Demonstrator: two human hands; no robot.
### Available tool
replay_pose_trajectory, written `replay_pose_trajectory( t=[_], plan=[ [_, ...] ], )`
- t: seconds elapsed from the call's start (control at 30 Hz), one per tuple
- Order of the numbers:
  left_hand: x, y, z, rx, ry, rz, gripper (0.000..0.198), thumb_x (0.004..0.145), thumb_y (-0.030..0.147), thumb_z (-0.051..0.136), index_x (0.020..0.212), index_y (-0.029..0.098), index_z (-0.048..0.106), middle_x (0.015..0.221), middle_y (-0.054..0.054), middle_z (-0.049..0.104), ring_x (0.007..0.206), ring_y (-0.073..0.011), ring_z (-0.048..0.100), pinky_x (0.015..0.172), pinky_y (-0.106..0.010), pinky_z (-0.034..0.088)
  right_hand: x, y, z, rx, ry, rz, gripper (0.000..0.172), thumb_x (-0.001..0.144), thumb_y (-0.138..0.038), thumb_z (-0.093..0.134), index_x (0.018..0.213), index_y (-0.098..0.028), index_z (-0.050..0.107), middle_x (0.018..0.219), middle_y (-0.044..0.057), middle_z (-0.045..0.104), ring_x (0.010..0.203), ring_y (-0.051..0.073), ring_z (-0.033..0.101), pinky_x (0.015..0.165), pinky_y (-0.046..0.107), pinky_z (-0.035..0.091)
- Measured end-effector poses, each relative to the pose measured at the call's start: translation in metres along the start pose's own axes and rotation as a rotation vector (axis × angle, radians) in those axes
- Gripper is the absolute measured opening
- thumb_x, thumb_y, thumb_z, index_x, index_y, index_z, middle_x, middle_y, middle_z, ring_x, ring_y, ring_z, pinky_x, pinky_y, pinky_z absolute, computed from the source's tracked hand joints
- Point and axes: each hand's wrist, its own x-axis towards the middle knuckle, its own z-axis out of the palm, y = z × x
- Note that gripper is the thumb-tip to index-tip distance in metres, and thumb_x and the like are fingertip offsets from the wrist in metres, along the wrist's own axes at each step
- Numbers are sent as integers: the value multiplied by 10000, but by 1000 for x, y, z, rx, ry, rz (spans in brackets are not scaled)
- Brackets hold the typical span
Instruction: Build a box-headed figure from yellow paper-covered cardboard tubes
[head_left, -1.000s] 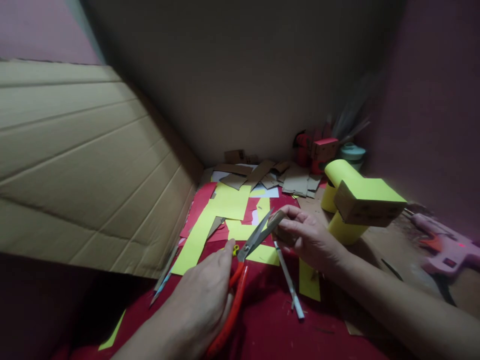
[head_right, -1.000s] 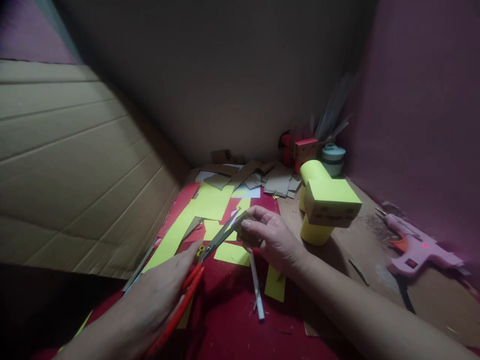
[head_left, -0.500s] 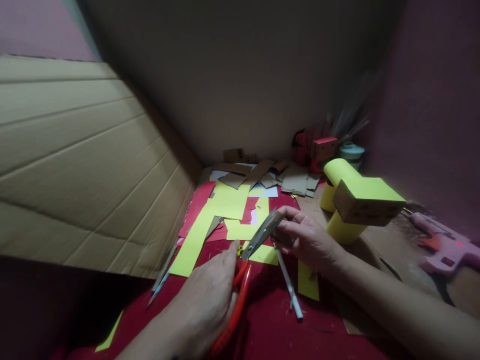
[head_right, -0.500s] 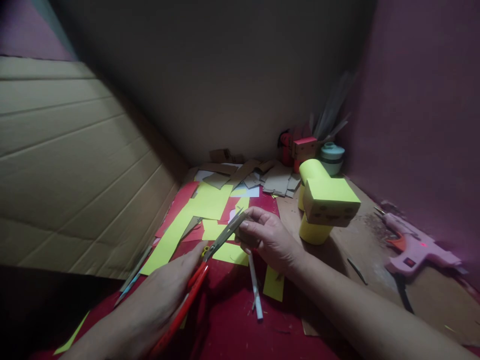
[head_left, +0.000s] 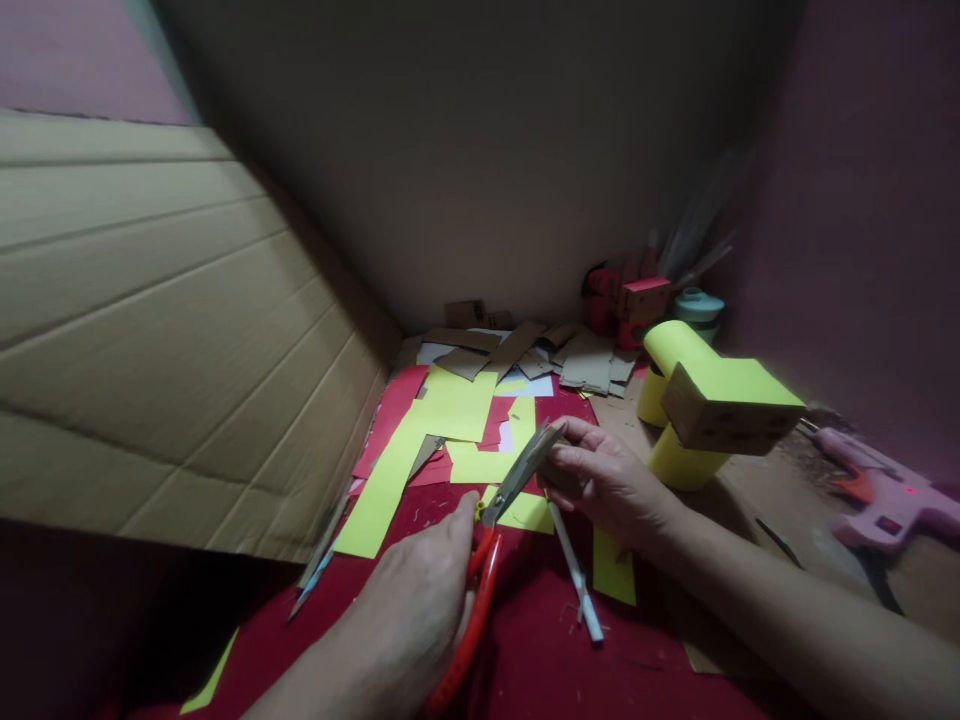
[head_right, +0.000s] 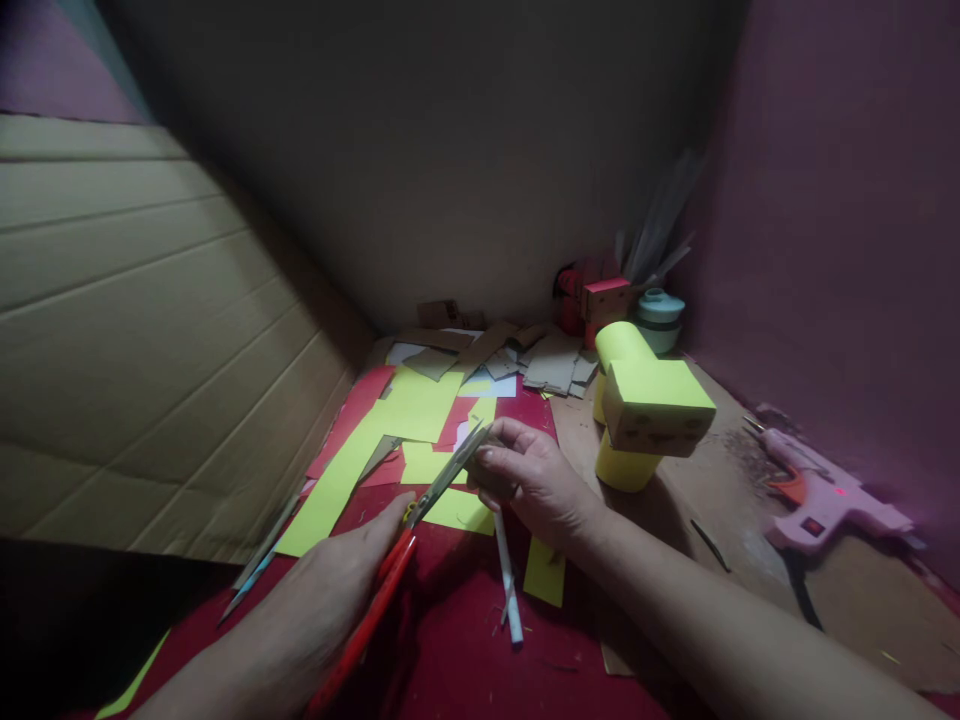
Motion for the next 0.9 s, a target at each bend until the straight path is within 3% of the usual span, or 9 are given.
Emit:
replay_pose_trajectory(
  t=[0.13, 0.33, 0.57, 0.9],
  plan=[
    [1, 4, -4, 82, -80, -53, 575, 787, 173, 397, 1356, 152, 476, 931, -155, 734, 725, -265, 686, 589, -339, 514, 0, 1, 1, 1, -8, -9, 193, 689, -248, 757, 769, -178, 596, 643, -26, 591, 503, 80, 499, 417, 196, 337],
    [4, -1, 0, 133, -89, -19, 610, 761, 141, 396, 1365, 93, 465, 800, -144, 727, 600, -240, 655, 530, -331, 484, 1, 5, -1, 16, -15, -24, 168, 710, -234, 743, 780, -171, 604, 606, -41, 566, 466, 62, 465, 403, 186, 319],
    [5, -7, 7, 153, -66, 4, 596, 789, 121, 339, 1367, 63, 469, 929, -205, 725, 700, -271, 683, 614, -384, 520, 3, 7, -1, 26, -15, -41, 170, 711, -229, 740, 782, -171, 596, 633, -27, 593, 465, 66, 478, 395, 185, 318],
    [8, -9, 10, 208, -225, -57, 641, 810, 66, 340, 1447, 3, 312, 973, -222, 692, 739, -267, 664, 663, -400, 498, 3, 11, -3, 30, -4, -26, 189, 687, -229, 756, 768, -166, 596, 612, -19, 617, 447, 67, 484, 382, 174, 339]
  ],
)
